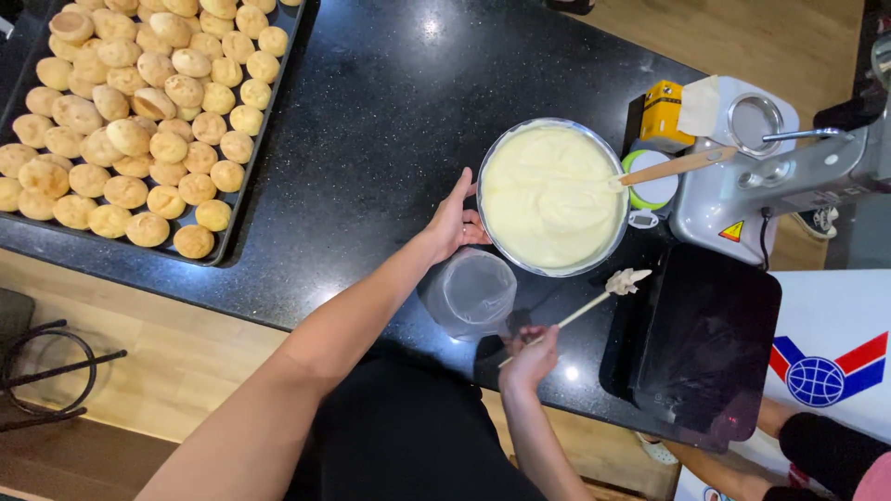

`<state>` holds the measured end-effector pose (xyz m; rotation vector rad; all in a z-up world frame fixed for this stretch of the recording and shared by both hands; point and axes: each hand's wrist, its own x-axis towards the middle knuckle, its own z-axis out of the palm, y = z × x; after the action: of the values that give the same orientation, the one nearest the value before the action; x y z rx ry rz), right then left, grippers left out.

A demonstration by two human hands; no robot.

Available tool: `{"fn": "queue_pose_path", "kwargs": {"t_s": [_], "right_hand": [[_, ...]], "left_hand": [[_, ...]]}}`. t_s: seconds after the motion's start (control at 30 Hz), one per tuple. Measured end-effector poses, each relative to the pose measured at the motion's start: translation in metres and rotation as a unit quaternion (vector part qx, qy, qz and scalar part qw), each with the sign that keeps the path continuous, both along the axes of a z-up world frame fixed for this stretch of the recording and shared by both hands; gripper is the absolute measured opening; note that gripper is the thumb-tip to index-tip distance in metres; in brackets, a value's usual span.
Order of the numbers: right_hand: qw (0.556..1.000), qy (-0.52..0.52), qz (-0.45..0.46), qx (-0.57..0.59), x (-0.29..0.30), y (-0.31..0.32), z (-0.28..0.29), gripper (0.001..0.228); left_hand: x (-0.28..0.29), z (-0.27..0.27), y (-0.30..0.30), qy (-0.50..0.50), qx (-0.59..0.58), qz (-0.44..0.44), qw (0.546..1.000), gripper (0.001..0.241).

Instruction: Fill puff pastry shells with cream using a piping bag and organize them into containers.

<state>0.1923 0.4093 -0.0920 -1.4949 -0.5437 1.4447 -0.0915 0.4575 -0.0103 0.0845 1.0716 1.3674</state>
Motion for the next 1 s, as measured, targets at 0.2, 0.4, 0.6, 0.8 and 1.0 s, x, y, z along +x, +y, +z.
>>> {"fn": "queue_pose_path", "kwargs": {"t_s": [0.2,0.4,0.6,0.8,1.0], "right_hand": [[0.967,-0.219,0.128,0.002,0.072,0.051,-0.038,0.043],[0.724,-0.661,0.149,0.130,0.086,0.085,0.005,0.044],[0.705,-0.675,0.164,0.145,0.054,0.042,0.043,0.048],[0.626,-0.698,0.241,0.252,0.061,0.025,0.043,0.063],[0.598,-0.674,0.298,0.315,0.129,0.099,0.001,0.037]], "left_hand": [[-0.003,-0.005,-0.003,-0.027,0.017,-0.059,0.998,0.099],[-0.005,0.033,-0.010,0.031,-0.016,-0.182,0.983,0.102],[-0.003,-0.058,-0.020,0.233,0.062,-0.026,0.970,0.084],[0.004,-0.060,-0.168,0.195,0.042,0.277,0.940,0.047],[0.073,-0.074,-0.286,0.122,-0.014,0.388,0.913,0.043]]}}
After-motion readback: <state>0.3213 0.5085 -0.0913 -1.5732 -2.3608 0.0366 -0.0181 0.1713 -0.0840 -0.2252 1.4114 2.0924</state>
